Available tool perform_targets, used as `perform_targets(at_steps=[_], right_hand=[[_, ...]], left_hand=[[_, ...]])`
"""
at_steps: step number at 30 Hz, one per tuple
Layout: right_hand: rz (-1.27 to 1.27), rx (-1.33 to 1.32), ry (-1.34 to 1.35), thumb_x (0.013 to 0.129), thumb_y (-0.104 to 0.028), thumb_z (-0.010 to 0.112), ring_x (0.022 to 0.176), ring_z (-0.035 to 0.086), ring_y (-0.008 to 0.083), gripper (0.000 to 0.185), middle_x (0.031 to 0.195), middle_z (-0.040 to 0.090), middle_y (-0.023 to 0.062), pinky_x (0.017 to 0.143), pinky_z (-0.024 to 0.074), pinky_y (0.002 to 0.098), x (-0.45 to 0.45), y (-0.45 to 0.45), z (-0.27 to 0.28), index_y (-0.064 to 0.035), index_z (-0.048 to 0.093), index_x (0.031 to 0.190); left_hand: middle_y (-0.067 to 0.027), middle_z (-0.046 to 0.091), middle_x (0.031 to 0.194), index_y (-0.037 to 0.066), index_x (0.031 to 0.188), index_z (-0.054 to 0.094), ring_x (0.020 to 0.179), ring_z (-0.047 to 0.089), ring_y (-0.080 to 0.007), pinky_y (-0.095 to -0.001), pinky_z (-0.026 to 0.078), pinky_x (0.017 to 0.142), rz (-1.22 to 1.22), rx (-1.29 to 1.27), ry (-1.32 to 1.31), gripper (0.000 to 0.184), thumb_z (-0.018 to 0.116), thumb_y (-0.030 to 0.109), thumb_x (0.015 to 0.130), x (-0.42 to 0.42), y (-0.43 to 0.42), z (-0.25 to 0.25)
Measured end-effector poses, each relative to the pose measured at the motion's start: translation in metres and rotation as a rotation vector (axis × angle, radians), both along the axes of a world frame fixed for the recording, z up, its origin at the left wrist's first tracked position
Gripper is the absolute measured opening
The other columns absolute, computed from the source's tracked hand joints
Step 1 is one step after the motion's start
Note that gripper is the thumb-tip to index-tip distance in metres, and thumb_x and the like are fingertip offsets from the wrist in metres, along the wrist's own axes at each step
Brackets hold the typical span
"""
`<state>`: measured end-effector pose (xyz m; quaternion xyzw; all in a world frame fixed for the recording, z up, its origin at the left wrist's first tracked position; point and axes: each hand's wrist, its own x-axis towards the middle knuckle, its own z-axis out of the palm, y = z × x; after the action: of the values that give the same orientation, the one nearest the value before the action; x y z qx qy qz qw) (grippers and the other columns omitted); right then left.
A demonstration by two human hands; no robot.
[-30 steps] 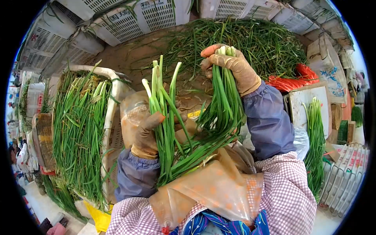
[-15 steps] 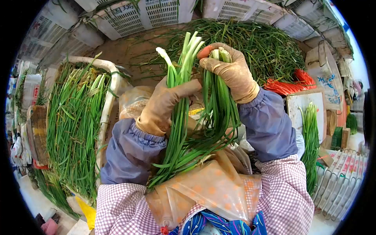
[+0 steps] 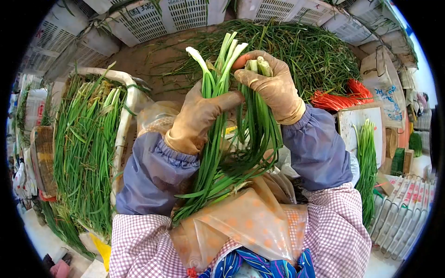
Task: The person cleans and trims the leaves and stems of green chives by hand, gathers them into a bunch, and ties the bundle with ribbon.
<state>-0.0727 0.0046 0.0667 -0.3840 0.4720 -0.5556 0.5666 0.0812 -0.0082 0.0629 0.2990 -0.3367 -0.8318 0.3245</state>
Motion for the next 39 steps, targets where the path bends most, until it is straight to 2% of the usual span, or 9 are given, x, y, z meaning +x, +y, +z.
perform_targets(at_steps=[3,6,8,12,24,29,32,35,39], right_hand=[[0.076,0.046,0.029,0.081,-0.004,0.063,0.061,0.057,0.0101,0.018,0.075,0.06,0.003,0.057,0.0491,0.0226,-0.009,0.001,0.001,-0.0015,0.058,0.098],[0.197,0.128,0.056,0.08,-0.005,0.065,0.063,0.06,0.0121,0.021,0.076,0.062,0.0059,0.06,0.0509,0.0247,-0.024,-0.001,0.004,-0.0001,0.058,0.099],[0.259,0.122,0.099,0.079,-0.006,0.067,0.063,0.06,0.0127,0.024,0.077,0.063,0.0074,0.061,0.0515,0.0259,-0.029,-0.002,0.0,0.0009,0.057,0.099],[0.263,0.112,0.076,0.076,-0.006,0.069,0.069,0.059,0.0103,0.026,0.083,0.063,0.0042,0.065,0.0501,0.0244,-0.035,-0.005,-0.005,0.0004,0.058,0.099],[0.351,0.098,0.188,0.074,-0.009,0.07,0.068,0.055,0.0079,0.016,0.077,0.061,0.0004,0.064,0.0467,0.0226,-0.024,-0.005,-0.006,-0.0027,0.062,0.086],[0.442,-0.043,0.612,0.074,-0.009,0.069,0.068,0.053,0.0072,0.017,0.076,0.061,0.0013,0.062,0.0454,0.0227,-0.037,-0.002,0.001,-0.0016,0.062,0.087],[0.21,-0.056,0.656,0.076,-0.007,0.063,0.07,0.055,0.0095,0.013,0.078,0.061,0.0048,0.064,0.0463,0.0251,-0.067,-0.006,-0.011,-0.0007,0.058,0.087],[0.056,-0.07,0.142,0.081,-0.006,0.061,0.064,0.056,0.0107,0.006,0.075,0.058,0.0031,0.058,0.0489,0.0228,-0.085,-0.008,-0.02,-0.0042,0.057,0.085],[0.076,0.101,0.002,0.081,-0.01,0.065,0.053,0.053,0.0072,0.015,0.069,0.056,-0.0001,0.045,0.0445,0.0206,-0.049,0.003,-0.002,-0.0039,0.059,0.093]], left_hand=[[-0.0068,0.061,0.104,0.001,0.115,0.054,0.091,0.059,-0.0141,-0.0258,0.048,0.077,-0.062,-0.067,-0.182,0.04,0.066,0.009,0.077,0.004,-0.004,-0.003],[0.0007,0.058,0.082,0.003,0.101,0.057,0.067,0.054,-0.0092,-0.0221,0.045,0.059,-0.008,-0.101,-0.142,0.034,0.072,0.007,0.071,0.009,-0.008,-0.004],[-0.0024,0.062,0.091,0.003,0.109,0.057,0.078,0.058,-0.011,-0.025,0.046,0.066,-0.085,-0.017,-0.315,0.036,0.067,0.008,0.075,0.017,-0.012,-0.007],[0.0028,0.052,0.07,0.007,0.091,0.058,0.058,0.047,-0.0056,-0.0215,0.038,0.05,-0.093,-0.082,-0.378,0.025,0.073,0.014,0.072,0.024,-0.015,-0.002],[-0.0011,0.059,0.092,0.002,0.106,0.059,0.071,0.051,-0.0078,-0.0229,0.041,0.062,-0.06,-0.063,-0.202,0.037,0.072,0.013,0.074,0.011,-0.012,-0.011],[-0.0008,0.057,0.082,0.004,0.1,0.059,0.07,0.054,-0.0089,-0.023,0.042,0.059,-0.072,-0.098,-0.473,0.03,0.071,0.013,0.075,0.023,-0.013,-0.003],[-0.0007,0.055,0.077,0.004,0.097,0.058,0.067,0.054,-0.0094,-0.0224,0.042,0.055,-0.083,-0.04,-0.489,0.027,0.071,0.014,0.075,0.034,-0.013,-0.006],[-0.0009,0.054,0.074,0.004,0.095,0.057,0.062,0.054,-0.0099,-0.0212,0.041,0.05,-0.075,-0.1,-0.382,0.027,0.072,0.015,0.075,0.033,-0.005,-0.014],[-0.0056,0.057,0.079,0.005,0.103,0.053,0.064,0.057,-0.0145,-0.0243,0.048,0.05,-0.078,0.014,-0.325,0.033,0.07,0.016,0.076,0.028,0.0,-0.007]])
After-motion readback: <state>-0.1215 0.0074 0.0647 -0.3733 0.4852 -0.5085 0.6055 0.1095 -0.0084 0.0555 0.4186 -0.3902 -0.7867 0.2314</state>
